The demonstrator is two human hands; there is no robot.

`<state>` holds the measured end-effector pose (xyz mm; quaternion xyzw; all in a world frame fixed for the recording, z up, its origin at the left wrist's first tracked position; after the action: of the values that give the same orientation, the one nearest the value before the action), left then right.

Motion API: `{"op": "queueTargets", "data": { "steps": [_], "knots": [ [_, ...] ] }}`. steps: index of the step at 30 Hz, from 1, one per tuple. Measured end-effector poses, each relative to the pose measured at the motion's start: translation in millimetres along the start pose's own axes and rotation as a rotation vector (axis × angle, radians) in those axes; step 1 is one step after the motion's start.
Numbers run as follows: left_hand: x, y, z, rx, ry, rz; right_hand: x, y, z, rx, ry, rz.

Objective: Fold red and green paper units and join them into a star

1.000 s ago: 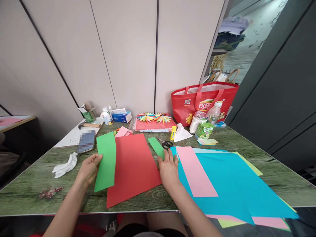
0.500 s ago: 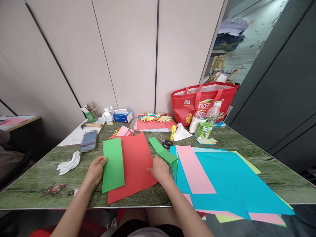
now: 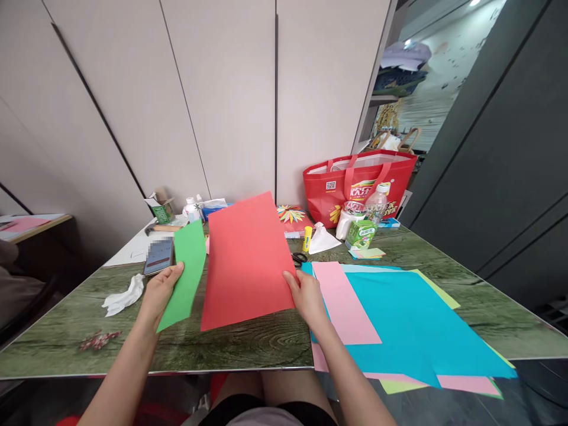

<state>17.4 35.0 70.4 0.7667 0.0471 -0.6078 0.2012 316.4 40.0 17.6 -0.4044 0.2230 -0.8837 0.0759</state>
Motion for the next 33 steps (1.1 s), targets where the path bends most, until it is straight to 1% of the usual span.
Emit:
{"op": "queueTargets", "data": {
  "steps": [3, 6, 8, 10, 11, 12, 14, 15, 16, 17, 18, 19, 20, 21, 22, 23, 24, 25, 27, 28, 30, 31, 32, 33],
  "knots": [
    [7.2, -2.0, -0.9, -0.022, 0.013, -0.002, -1.7, 5.9, -11.4, 0.073, 0.058, 0.050],
    [15.5, -3.8, -3.6, 0.013, 0.065, -0.037, 2.5, 12.2, -17.1, 0.106, 0.127, 0.063],
    [22.7, -2.5, -10.5, 0.055, 0.078, -0.034, 10.6, 16.7, -15.2, 0.053, 0.184, 0.056],
    [31.8, 2.3, -23.5, 0.092, 0.066, -0.037, 24.2, 21.2, -11.7, -0.069, 0.173, 0.075],
    [36.9, 5.9, -32.2, 0.113, 0.049, -0.048, 32.3, 23.2, -11.0, -0.120, 0.104, 0.101],
    [42.0, 9.8, -41.6, 0.133, 0.017, -0.065, 40.0, 24.7, -11.8, -0.130, -0.011, 0.116],
    [50.4, 16.9, -59.7, 0.178, -0.067, -0.110, 51.4, 25.4, -16.2, -0.014, -0.265, 0.110],
    [53.3, 19.0, -66.7, 0.229, -0.119, -0.122, 53.6, 24.6, -16.7, 0.040, -0.334, 0.100],
    [54.8, 19.3, -70.8, 0.276, -0.189, -0.139, 52.5, 22.7, -14.4, 0.076, -0.352, 0.089],
    [54.6, 17.4, -71.0, 0.297, -0.280, -0.171, 47.5, 19.9, -8.4, 0.084, -0.323, 0.080],
    [52.6, 13.4, -66.9, 0.281, -0.377, -0.226, 38.4, 16.2, 1.7, 0.057, -0.250, 0.058],
    [48.8, 7.6, -58.7, 0.204, -0.504, -0.327, 26.0, 12.0, 15.6, 0.013, -0.172, 0.045],
    [44.6, 0.6, -47.9, 0.102, -0.683, -0.433, 10.9, 7.7, 31.8, -0.018, -0.103, 0.038],
    [41.3, -7.0, -35.8, 0.002, -0.870, -0.505, -6.4, 3.8, 49.1, -0.042, -0.031, 0.023],
    [39.3, -14.7, -23.7, -0.073, -1.047, -0.541, -25.0, 0.6, 65.7, -0.034, 0.047, 0.001],
    [39.4, -21.9, -12.5, -0.121, -1.224, -0.513, -43.7, -1.3, 80.2, -0.007, 0.117, -0.024],
    [41.2, -27.7, -3.1, -0.151, -1.378, -0.440, -61.5, -1.8, 91.2, 0.044, 0.187, -0.043],
    [44.5, -31.3, 3.6, -0.151, -1.499, -0.350, -77.4, -0.6, 98.3, 0.096, 0.272, -0.059],
    [52.2, -30.5, 6.5, -0.122, -1.674, -0.231, -100.7, 6.4, 101.8, 0.104, 0.552, -0.109],
    [55.4, -26.7, 3.1, -0.108, -1.729, -0.223, -107.5, 11.9, 97.9, 0.096, 0.675, -0.131],
    [59.0, -15.0, -9.2, -0.056, -1.793, -0.221, -113.2, 24.2, 79.9, 0.198, 0.730, -0.092],
    [59.0, -8.4, -16.3, -0.017, -1.799, -0.212, -114.0, 30.4, 69.1, 0.288, 0.724, -0.064],
    [57.8, -2.0, -23.3, 0.033, -1.785, -0.213, -115.0, 35.9, 60.6, 0.337, 0.753, -0.075],
    [55.5, 3.7, -29.4, 0.085, -1.746, -0.206, -116.6, 40.1, 54.9, 0.349, 0.791, -0.090]
  ]
}}
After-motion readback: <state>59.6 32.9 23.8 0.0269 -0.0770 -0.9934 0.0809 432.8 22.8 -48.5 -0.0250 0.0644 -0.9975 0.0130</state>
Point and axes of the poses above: each hand's wrist, its own y-axis away from the middle knuckle, its own z-axis out of the back of the hand, x = y × z, the point moved 2 cm from there along -y, towards the middle knuckle, and after that the axes turned 9 degrees about z, right-handed, at the moved point
